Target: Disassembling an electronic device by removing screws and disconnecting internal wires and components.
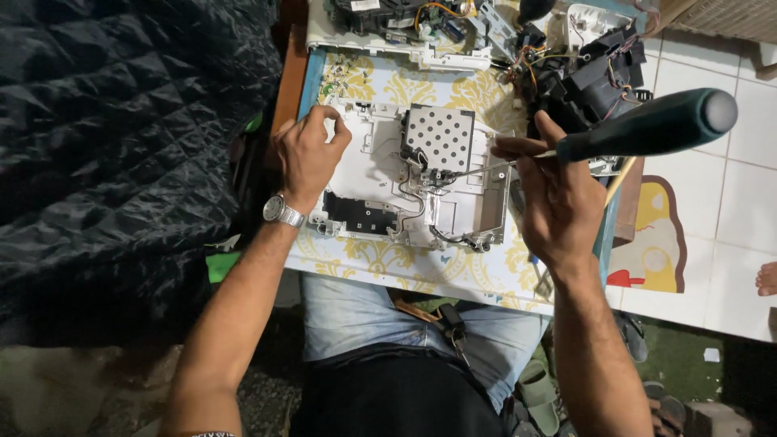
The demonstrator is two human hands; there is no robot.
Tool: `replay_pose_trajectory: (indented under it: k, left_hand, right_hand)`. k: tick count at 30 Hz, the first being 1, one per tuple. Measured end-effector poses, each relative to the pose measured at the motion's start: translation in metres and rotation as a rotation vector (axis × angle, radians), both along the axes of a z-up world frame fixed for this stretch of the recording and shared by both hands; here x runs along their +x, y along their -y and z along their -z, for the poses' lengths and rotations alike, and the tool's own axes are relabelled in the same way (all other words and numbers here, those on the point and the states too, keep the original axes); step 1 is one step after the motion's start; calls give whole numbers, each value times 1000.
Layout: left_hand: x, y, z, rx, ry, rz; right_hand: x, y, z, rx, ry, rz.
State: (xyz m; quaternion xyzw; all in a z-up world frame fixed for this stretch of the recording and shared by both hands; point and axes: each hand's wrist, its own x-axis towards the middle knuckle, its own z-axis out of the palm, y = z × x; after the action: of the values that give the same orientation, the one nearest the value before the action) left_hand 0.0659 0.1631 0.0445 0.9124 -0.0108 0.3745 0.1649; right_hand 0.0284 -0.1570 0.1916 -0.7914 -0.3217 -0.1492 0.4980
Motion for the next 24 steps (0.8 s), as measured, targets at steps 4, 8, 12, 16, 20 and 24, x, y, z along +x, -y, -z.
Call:
replay_pose_trajectory:
  k: [4, 8, 12, 16, 20, 24]
  left_hand:
    - [0, -2, 1, 1, 12, -19]
    - [1, -6, -7, -2, 44, -11]
    - [16, -16, 0, -30, 2, -58]
    - [46, -29, 0, -73, -172, 30]
    - [88, -39, -2, -239, -482, 96]
    - [115, -43, -11, -269, -678, 71]
  right_hand:
    - [1, 1, 2, 32, -17, -5]
    - [-3, -3, -5, 13, -19, 18]
    - [-3, -3, -6, 5, -17, 12]
    - [-3, -5, -4, -21, -13, 43]
    - [2, 0, 2, -13, 44, -4]
    - [0, -3, -4, 1, 2, 15]
